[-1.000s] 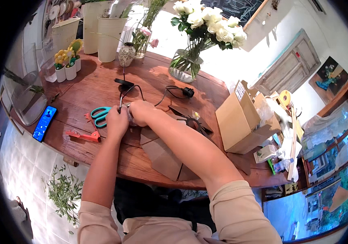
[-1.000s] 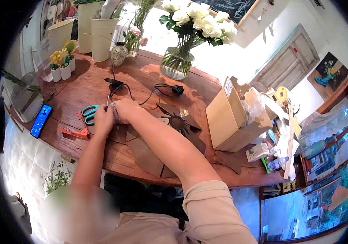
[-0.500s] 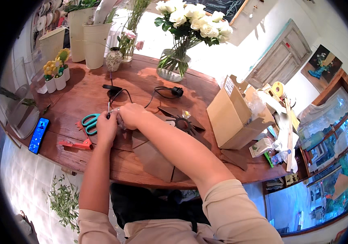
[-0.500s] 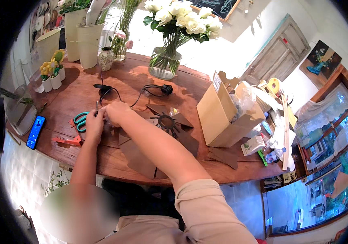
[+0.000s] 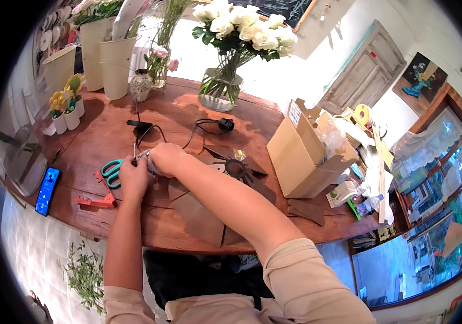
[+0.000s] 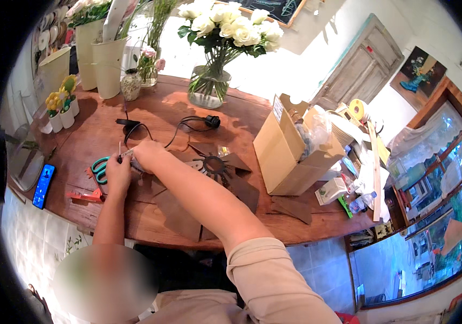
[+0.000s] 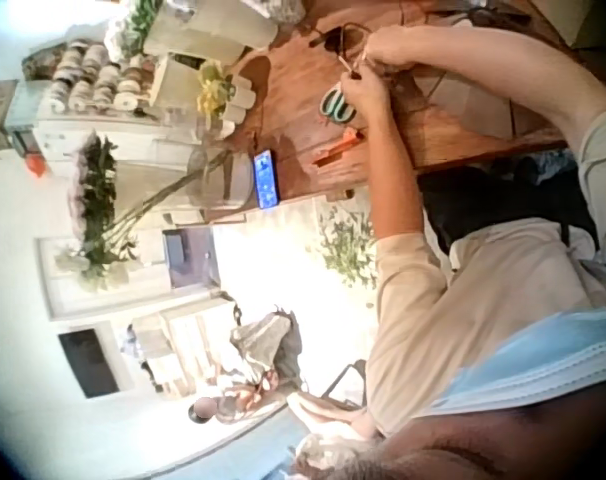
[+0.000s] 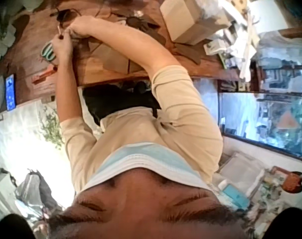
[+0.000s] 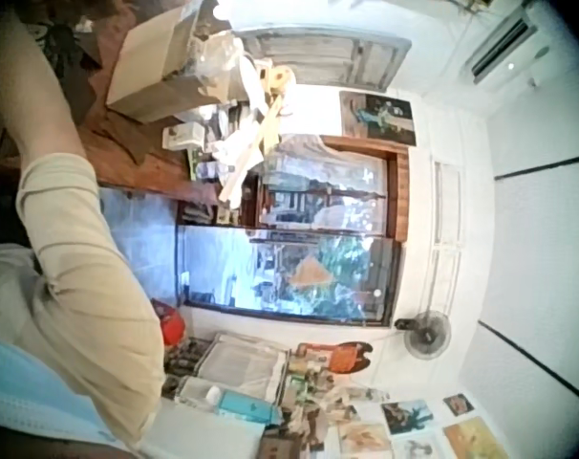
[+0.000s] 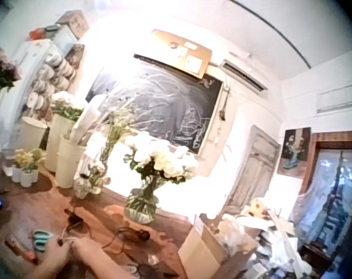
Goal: The person assembles a small tabletop fan by attaching brown fan blades to a central motor hub. They use a screwdriver to tighten screws securing each blade to the hub, working methodically around the circular assembly. The person handles the fan blades and the motor unit directly, occasionally picking up screws from a small plastic bag.
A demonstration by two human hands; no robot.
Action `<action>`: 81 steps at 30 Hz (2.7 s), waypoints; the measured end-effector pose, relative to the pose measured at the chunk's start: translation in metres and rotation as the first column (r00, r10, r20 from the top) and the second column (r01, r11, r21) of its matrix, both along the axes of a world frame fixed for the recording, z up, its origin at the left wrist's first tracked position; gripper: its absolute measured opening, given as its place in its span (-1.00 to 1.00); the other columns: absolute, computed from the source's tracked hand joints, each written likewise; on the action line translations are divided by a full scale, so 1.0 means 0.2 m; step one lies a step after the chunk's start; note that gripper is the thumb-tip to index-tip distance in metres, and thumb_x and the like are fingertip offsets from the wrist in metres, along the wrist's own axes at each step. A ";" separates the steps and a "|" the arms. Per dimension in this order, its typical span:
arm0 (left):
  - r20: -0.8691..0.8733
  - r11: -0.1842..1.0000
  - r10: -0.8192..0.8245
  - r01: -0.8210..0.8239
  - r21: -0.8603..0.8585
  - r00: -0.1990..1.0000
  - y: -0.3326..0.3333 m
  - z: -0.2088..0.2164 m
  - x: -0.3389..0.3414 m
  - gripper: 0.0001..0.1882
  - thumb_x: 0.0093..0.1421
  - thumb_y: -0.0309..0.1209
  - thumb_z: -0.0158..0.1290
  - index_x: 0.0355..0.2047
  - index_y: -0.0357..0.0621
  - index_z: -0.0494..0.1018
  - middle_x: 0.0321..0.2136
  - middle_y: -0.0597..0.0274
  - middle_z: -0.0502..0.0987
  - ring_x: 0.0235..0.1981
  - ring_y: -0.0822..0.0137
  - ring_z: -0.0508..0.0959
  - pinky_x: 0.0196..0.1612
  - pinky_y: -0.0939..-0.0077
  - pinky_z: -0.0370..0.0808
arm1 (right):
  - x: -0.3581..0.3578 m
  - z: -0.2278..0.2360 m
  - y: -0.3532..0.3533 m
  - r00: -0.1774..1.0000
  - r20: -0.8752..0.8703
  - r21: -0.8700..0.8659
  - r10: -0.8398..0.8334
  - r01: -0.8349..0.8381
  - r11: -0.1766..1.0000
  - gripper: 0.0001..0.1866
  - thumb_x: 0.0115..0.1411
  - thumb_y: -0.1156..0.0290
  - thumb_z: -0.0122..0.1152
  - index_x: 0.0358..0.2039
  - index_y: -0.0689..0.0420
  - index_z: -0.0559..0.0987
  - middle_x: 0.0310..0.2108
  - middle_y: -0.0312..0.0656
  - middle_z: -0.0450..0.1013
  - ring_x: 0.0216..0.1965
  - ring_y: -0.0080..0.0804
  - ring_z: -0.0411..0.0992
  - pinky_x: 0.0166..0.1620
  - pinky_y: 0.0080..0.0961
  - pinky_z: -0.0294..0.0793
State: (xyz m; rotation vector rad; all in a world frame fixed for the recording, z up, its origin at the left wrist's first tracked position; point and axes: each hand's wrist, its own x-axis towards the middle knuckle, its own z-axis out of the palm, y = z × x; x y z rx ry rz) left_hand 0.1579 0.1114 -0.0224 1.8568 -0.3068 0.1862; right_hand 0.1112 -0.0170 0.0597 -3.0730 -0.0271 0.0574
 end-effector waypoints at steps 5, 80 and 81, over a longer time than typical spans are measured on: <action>0.062 0.996 -0.089 0.089 0.013 0.994 0.06 -0.08 0.06 -0.90 0.06 -0.59 0.08 -0.43 -0.34 0.37 -0.53 -0.04 0.49 -0.46 0.20 0.49 -0.30 0.29 0.44 | 0.01 0.00 0.02 0.998 0.013 0.079 0.068 -0.069 0.995 -0.84 0.02 0.43 0.27 -0.37 0.14 0.69 -0.20 0.09 0.59 -0.16 0.06 0.59 -0.10 -0.14 0.58; 0.248 0.963 0.216 -0.163 -0.215 0.944 0.13 0.15 -0.02 -0.83 0.08 -0.50 0.10 -0.54 -0.34 0.36 -0.51 0.09 0.44 -0.51 0.22 0.44 -0.37 0.36 0.41 | -0.04 -0.03 -0.01 0.978 -0.064 0.387 0.197 -0.158 0.908 -0.79 0.11 0.51 0.29 -0.22 0.24 0.68 -0.28 0.04 0.62 -0.21 -0.07 0.59 -0.11 -0.28 0.55; 0.225 0.956 0.219 -0.163 -0.244 0.949 0.13 0.15 -0.02 -0.82 0.09 -0.49 0.10 -0.53 -0.35 0.37 -0.52 0.09 0.44 -0.52 0.25 0.44 -0.38 0.37 0.40 | -0.04 -0.03 -0.01 0.978 -0.063 0.387 0.198 -0.159 0.908 -0.79 0.11 0.51 0.29 -0.22 0.24 0.68 -0.28 0.04 0.62 -0.21 -0.07 0.59 -0.11 -0.28 0.55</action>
